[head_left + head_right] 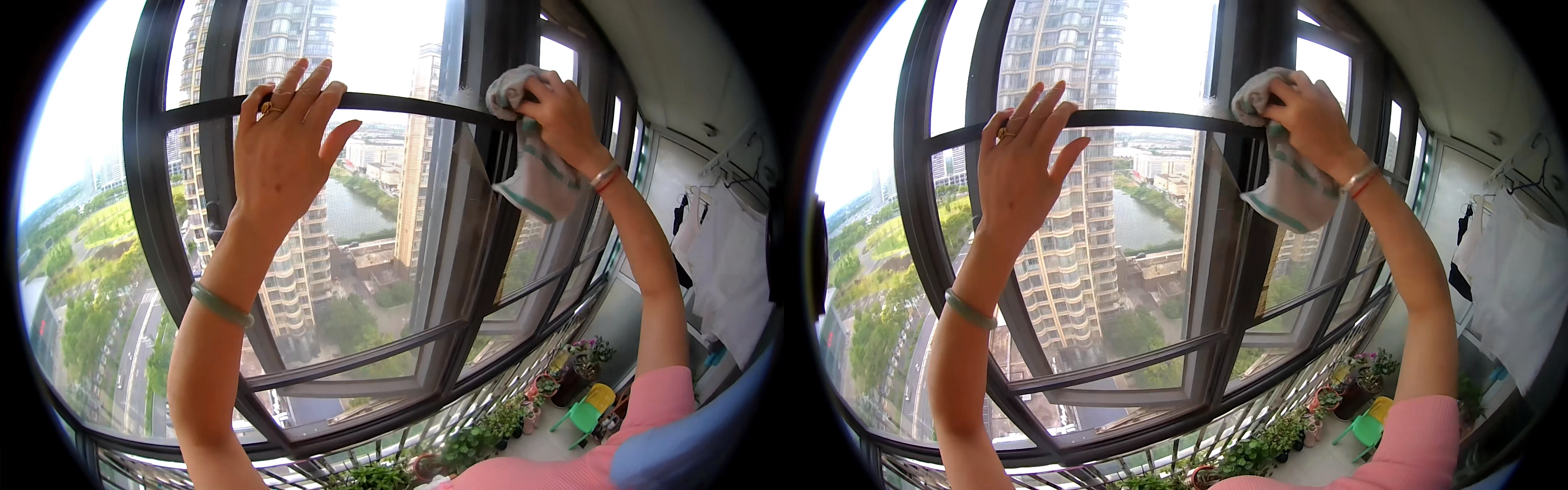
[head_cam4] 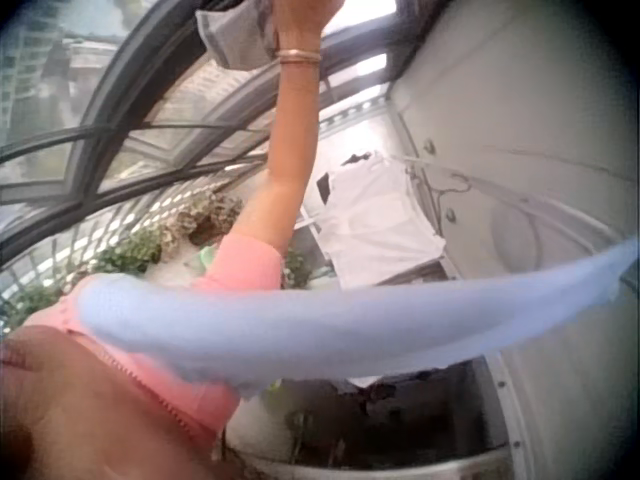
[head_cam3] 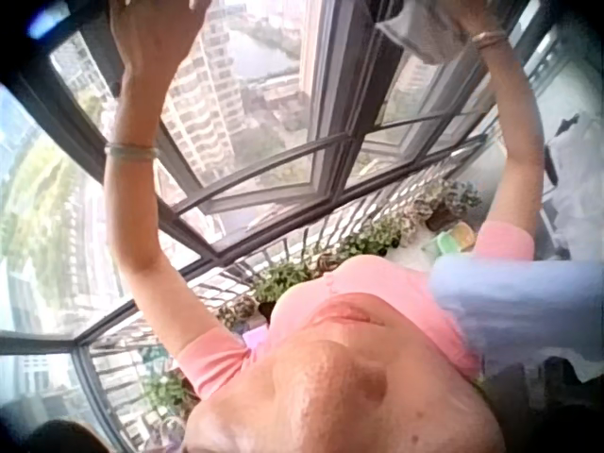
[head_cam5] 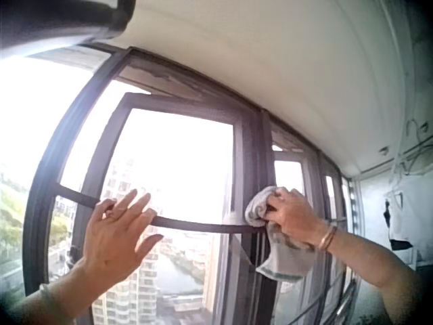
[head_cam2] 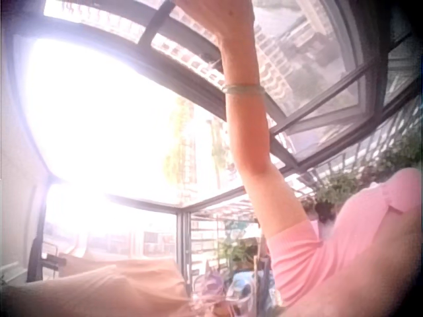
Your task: The person cleans the window frames and glass panes on a balcony using a cloth. They wipe the metal frames and glass surfaces, then rinse the cloth in a green basin of water and wring it out before resuming the cleaning task.
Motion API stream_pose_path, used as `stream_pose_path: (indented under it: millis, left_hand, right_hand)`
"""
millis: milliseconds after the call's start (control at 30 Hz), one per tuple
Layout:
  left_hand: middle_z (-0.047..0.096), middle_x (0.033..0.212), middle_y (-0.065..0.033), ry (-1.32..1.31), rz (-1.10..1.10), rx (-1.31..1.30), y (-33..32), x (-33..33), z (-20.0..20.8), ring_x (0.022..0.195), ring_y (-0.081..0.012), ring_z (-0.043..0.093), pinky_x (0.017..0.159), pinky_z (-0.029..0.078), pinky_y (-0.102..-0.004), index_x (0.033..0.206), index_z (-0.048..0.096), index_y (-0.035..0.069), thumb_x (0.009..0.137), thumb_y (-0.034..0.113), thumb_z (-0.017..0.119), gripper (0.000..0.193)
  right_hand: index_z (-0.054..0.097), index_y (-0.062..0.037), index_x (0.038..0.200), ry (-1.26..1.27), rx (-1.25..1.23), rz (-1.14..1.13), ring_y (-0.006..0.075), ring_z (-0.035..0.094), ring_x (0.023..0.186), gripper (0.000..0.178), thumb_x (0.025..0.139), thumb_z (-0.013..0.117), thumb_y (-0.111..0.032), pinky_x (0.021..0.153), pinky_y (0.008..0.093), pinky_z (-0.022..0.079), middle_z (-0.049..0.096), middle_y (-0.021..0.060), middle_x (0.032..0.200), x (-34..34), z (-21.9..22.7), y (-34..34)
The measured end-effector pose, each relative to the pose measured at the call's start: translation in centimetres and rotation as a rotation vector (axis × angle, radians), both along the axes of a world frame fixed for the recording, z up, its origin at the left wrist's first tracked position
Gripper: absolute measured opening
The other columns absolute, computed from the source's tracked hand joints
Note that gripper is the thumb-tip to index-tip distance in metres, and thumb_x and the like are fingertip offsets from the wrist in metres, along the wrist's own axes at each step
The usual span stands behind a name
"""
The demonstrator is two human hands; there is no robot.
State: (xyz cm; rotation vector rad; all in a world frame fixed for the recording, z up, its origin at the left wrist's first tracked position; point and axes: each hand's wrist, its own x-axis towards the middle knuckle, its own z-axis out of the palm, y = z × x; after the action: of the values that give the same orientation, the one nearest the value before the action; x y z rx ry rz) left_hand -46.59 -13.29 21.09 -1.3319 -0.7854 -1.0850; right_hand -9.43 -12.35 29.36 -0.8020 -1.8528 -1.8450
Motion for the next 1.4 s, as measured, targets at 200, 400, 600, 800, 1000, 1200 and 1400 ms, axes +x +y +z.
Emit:
stream_pose_path:
  millis: [200, 400, 600, 800, 1000, 1200, 1400]
  left_hand:
    - [0.058, 0.137, 0.0002, 0.000, 0.005, -0.014, 0.0, 0.4, 0.0, 0.133, -0.0175, 0.049, 0.109, 0.036, -0.0397, 0.118, 0.063, 0.017, 0.092, 0.039, 0.064, 0.033]
    - [0.057, 0.139, 0.0014, 0.007, 0.020, 0.016, 0.0, 0.0, 0.1, 0.133, -0.0167, 0.048, 0.109, 0.037, -0.0391, 0.118, 0.063, 0.017, 0.093, 0.041, 0.062, 0.035]
    - [0.057, 0.139, 0.0013, -0.012, 0.019, -0.011, 0.3, 0.7, -0.3, 0.134, -0.0167, 0.047, 0.111, 0.035, -0.0403, 0.119, 0.063, 0.018, 0.093, 0.041, 0.062, 0.035]
    - [0.058, 0.137, 0.0002, -0.025, 0.004, -0.005, 0.2, 0.7, -0.3, 0.133, -0.0173, 0.048, 0.110, 0.035, -0.0396, 0.118, 0.064, 0.017, 0.093, 0.040, 0.063, 0.033]
    - [0.059, 0.136, -0.0006, -0.009, -0.009, -0.008, -0.1, 0.4, 0.0, 0.132, -0.0183, 0.050, 0.109, 0.036, -0.0399, 0.118, 0.063, 0.016, 0.093, 0.038, 0.063, 0.033]
    - [0.057, 0.139, 0.0000, -0.027, -0.015, -0.036, 0.0, 1.0, -0.4, 0.134, -0.0170, 0.047, 0.111, 0.033, -0.0413, 0.118, 0.063, 0.017, 0.093, 0.040, 0.062, 0.034]
    - [0.058, 0.137, -0.0002, -0.031, -0.016, -0.008, 0.1, 0.6, -0.1, 0.133, -0.0171, 0.048, 0.110, 0.035, -0.0399, 0.117, 0.064, 0.016, 0.093, 0.037, 0.063, 0.031]
  right_hand:
    - [0.075, -0.0175, 0.099, 0.116, 0.032, 0.338, 0.0252, 0.054, 0.104, 0.035, 0.070, 0.069, 0.001, 0.086, 0.0360, 0.047, 0.059, -0.0003, 0.111, -3.7, 1.8, 0.3]
    - [0.075, -0.0153, 0.092, -0.020, 0.047, 0.123, 0.0240, 0.055, 0.106, 0.027, 0.071, 0.067, 0.001, 0.084, 0.0360, 0.048, 0.060, 0.0007, 0.110, -0.7, 0.8, 1.1]
    - [0.073, -0.0141, 0.096, 0.070, 0.103, 0.097, 0.0241, 0.054, 0.105, 0.028, 0.071, 0.068, -0.002, 0.089, 0.0378, 0.046, 0.060, -0.0002, 0.111, -1.1, 1.4, -0.3]
    - [0.073, -0.0180, 0.107, 0.130, -0.078, 0.423, 0.0269, 0.051, 0.108, 0.041, 0.072, 0.066, 0.001, 0.091, 0.0399, 0.046, 0.059, 0.0011, 0.118, -5.0, -0.1, 3.0]
    - [0.074, -0.0175, 0.105, 0.031, -0.024, 0.029, 0.0261, 0.052, 0.109, 0.040, 0.071, 0.067, 0.002, 0.086, 0.0392, 0.047, 0.058, -0.0004, 0.119, 1.5, 0.0, 0.0]
    - [0.067, -0.0175, 0.118, 0.179, -0.054, 0.438, 0.0282, 0.051, 0.109, 0.049, 0.070, 0.077, -0.012, 0.092, 0.0398, 0.047, 0.057, 0.0020, 0.120, -3.7, -0.3, 0.7]
    - [0.071, -0.0147, 0.111, 0.119, -0.150, 0.419, 0.0291, 0.052, 0.111, 0.040, 0.074, 0.066, 0.001, 0.095, 0.0392, 0.050, 0.057, 0.0033, 0.122, -4.8, -0.8, 3.6]
